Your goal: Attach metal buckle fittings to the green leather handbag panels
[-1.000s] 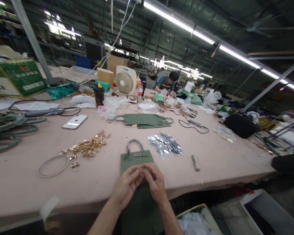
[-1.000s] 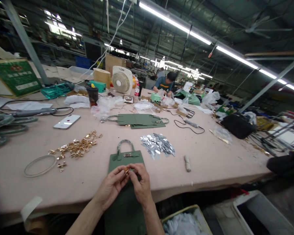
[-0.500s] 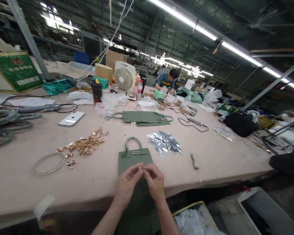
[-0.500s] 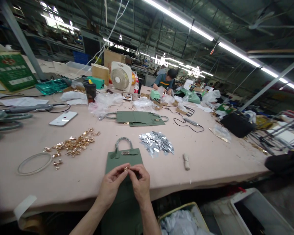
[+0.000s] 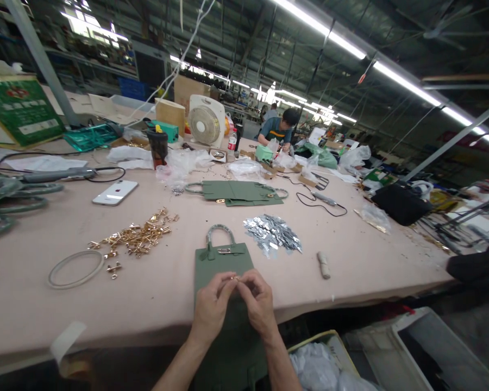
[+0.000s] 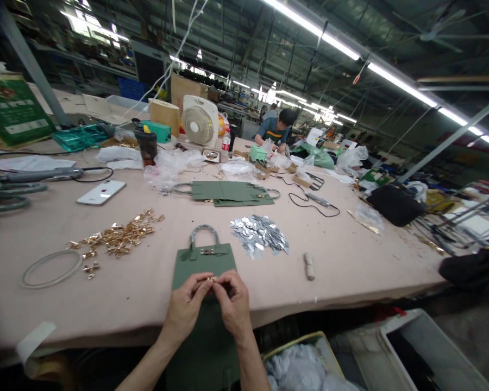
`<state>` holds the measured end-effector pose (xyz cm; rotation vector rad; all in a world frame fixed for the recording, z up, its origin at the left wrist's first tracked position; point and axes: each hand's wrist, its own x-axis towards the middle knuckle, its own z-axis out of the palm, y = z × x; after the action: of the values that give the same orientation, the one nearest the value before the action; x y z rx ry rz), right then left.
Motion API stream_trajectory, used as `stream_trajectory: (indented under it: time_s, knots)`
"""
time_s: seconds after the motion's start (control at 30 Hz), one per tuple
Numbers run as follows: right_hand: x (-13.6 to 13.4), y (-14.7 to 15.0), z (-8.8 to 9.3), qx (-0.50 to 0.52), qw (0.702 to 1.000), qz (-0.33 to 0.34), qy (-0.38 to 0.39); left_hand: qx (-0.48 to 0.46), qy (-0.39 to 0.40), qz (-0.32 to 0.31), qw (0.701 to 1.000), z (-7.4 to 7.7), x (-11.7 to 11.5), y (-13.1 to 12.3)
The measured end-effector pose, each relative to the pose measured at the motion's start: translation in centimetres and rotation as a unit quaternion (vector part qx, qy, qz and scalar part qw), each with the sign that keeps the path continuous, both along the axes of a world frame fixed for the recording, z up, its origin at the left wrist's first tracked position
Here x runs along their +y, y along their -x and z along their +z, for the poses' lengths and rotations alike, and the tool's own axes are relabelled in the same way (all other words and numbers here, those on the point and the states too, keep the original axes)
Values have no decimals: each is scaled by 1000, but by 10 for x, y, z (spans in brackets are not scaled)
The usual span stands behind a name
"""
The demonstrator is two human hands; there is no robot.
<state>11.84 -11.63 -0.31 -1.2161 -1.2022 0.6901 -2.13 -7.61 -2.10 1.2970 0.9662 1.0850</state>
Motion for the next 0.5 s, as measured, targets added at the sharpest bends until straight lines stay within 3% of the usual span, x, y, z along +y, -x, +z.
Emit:
stream_trajectory:
  time_s: [0.27, 0.5]
  knots:
    - [-4, 2, -4, -85, 996, -23, -35, -46, 59, -23, 997, 3, 4, 0]
    - [-2, -2, -4, -14, 1000, 1, -19, -76, 37, -19, 996, -4, 1, 3]
